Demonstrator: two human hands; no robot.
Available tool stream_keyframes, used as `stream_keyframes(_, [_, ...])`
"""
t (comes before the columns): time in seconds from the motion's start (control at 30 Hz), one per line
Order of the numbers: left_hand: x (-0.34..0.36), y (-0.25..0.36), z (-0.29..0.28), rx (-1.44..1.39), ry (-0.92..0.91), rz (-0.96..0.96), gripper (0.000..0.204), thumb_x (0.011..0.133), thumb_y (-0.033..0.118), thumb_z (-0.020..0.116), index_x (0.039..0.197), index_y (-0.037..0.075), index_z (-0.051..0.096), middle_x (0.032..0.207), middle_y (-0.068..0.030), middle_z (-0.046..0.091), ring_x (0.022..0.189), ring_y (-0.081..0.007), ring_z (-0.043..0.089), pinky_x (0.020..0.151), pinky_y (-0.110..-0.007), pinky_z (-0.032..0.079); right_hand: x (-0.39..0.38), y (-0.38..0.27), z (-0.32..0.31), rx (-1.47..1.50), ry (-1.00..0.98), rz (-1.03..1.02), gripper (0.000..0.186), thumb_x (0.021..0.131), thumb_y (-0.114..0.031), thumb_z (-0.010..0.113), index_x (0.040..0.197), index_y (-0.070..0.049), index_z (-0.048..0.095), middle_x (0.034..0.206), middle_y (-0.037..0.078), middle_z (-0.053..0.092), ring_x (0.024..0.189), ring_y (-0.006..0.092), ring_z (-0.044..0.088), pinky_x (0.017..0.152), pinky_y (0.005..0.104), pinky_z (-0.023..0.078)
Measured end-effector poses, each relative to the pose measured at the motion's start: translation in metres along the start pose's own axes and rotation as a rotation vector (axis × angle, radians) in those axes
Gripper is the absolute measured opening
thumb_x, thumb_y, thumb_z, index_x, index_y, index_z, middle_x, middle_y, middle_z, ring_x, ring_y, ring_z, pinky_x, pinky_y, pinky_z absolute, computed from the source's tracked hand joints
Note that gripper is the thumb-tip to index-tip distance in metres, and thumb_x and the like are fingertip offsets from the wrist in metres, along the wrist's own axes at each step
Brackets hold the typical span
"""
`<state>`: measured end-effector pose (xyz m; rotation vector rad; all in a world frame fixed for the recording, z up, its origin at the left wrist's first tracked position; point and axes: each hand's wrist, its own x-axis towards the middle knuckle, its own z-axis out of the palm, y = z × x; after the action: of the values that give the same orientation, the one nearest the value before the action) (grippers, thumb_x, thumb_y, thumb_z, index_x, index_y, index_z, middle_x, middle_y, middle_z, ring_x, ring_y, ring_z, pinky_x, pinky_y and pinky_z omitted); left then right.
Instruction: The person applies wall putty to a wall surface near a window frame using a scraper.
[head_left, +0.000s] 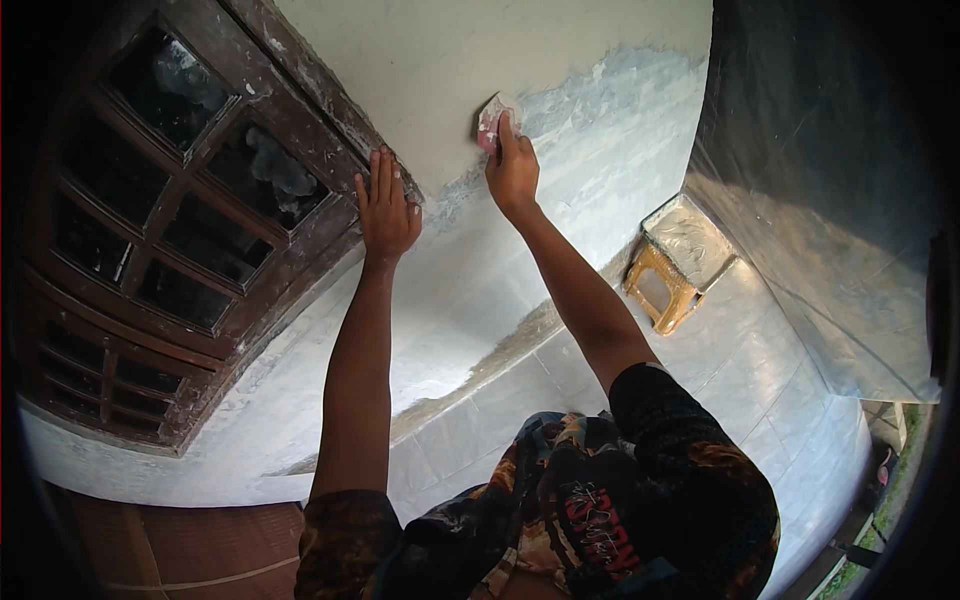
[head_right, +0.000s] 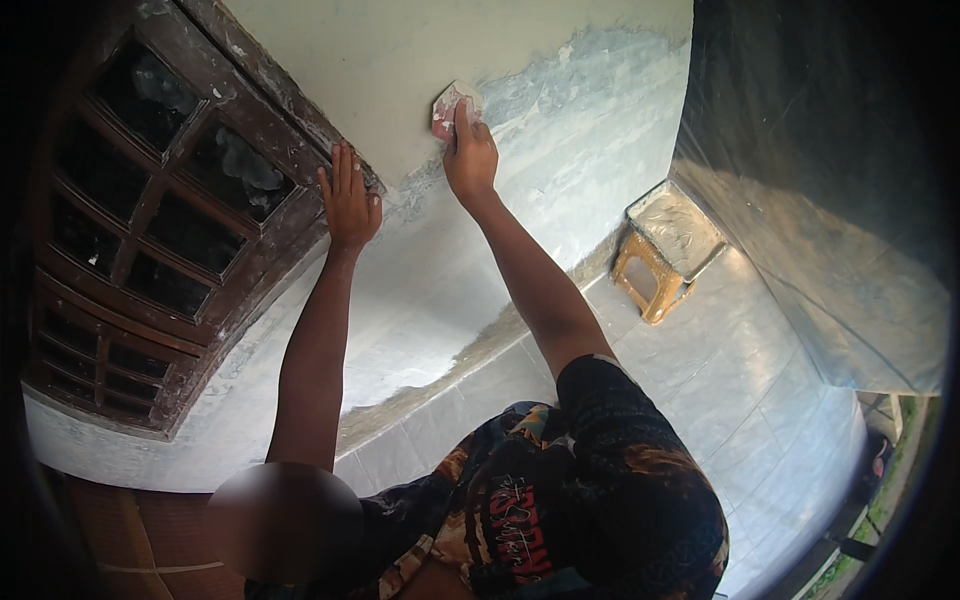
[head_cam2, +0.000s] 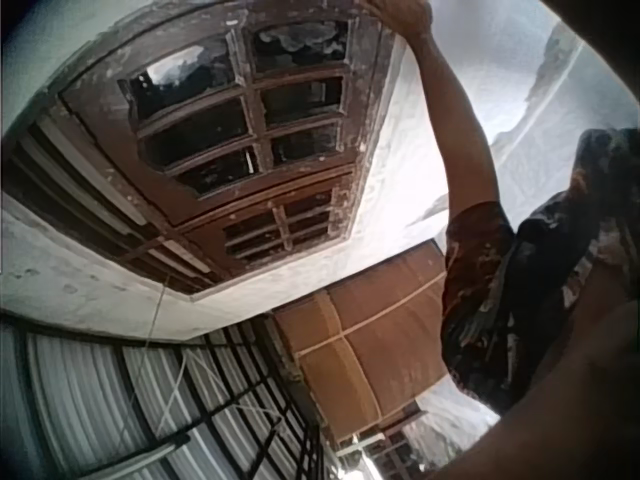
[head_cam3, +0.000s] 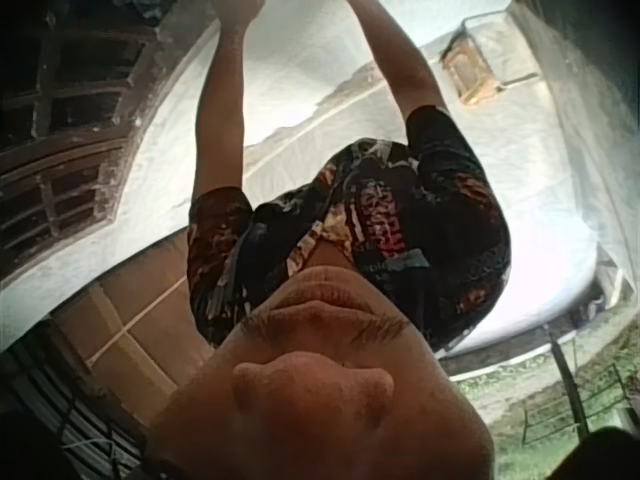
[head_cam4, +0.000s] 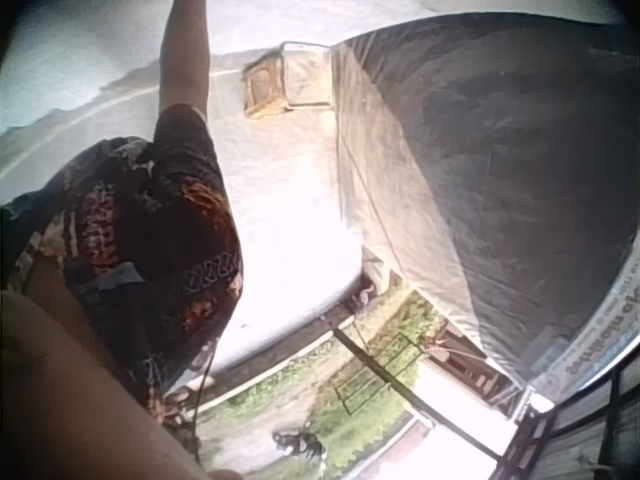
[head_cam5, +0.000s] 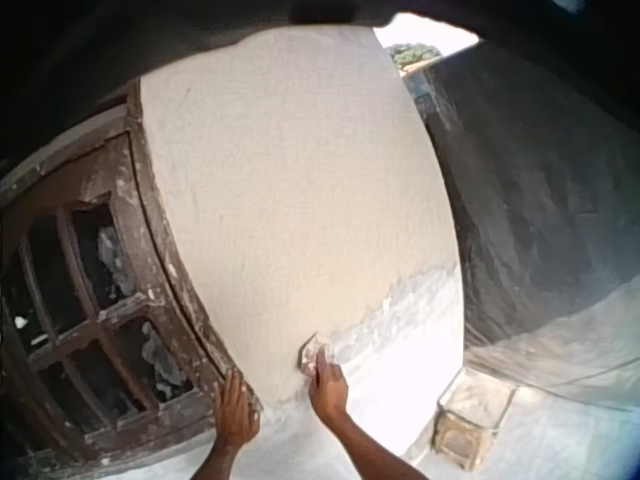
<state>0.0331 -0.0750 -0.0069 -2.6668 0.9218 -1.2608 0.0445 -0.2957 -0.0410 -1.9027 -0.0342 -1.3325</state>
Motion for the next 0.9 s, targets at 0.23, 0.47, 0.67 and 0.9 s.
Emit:
stream_keyframes(0.23, [-0.009,-0.004,-0.003,-0.001,-0.028,-0.029,0.069,0.081,0.019,0.048,0.141,-0.013,0.036,0.159,-0.0229,0.021,0.15,-0.0347,0.014,0.117,-0.06,0.01,-0.082,-0.013,0.003,0.132,-0.173,-0.11,0.069,0.075,0.006,0.062,0.142,-0.002,0.045,0.092,0.014,0.066,0.089,0.0341,0.06,0.078,0.0434,0.051])
stream_keyframes(0.47, [-0.002,0.0,-0.001,-0.005,0.003,0.0,0.069,0.081,0.019,0.049,0.141,-0.014,0.036,0.159,-0.0233,0.022,0.15,-0.0349,0.015,0.117,-0.06,0.009,-0.004,-0.002,0.002,0.031,-0.01,0.009,0.067,0.077,0.006,0.063,0.141,0.001,0.045,0.086,0.021,0.059,0.08,0.0359,0.058,0.072,0.043,0.05])
stream_keyframes(0.67, [-0.005,-0.004,0.0,-0.007,-0.002,-0.006,0.07,0.08,0.019,0.05,0.14,-0.014,0.037,0.159,-0.0236,0.021,0.15,-0.0348,0.015,0.117,-0.06,0.009,-0.079,-0.026,0.013,0.046,-0.156,-0.144,0.066,0.078,0.004,0.063,0.141,0.001,0.045,0.083,0.013,0.066,0.09,0.0347,0.06,0.084,0.0431,0.051])
stream_keyframes(0.9, [0.0,0.003,-0.001,-0.008,0.001,-0.005,0.071,0.079,0.02,0.051,0.14,-0.013,0.037,0.159,-0.0232,0.022,0.15,-0.0345,0.014,0.117,-0.06,0.009,-0.004,-0.012,-0.002,-0.031,0.022,0.014,0.067,0.078,0.003,0.062,0.142,0.0,0.044,0.089,0.02,0.059,0.082,0.0358,0.059,0.071,0.0438,0.051])
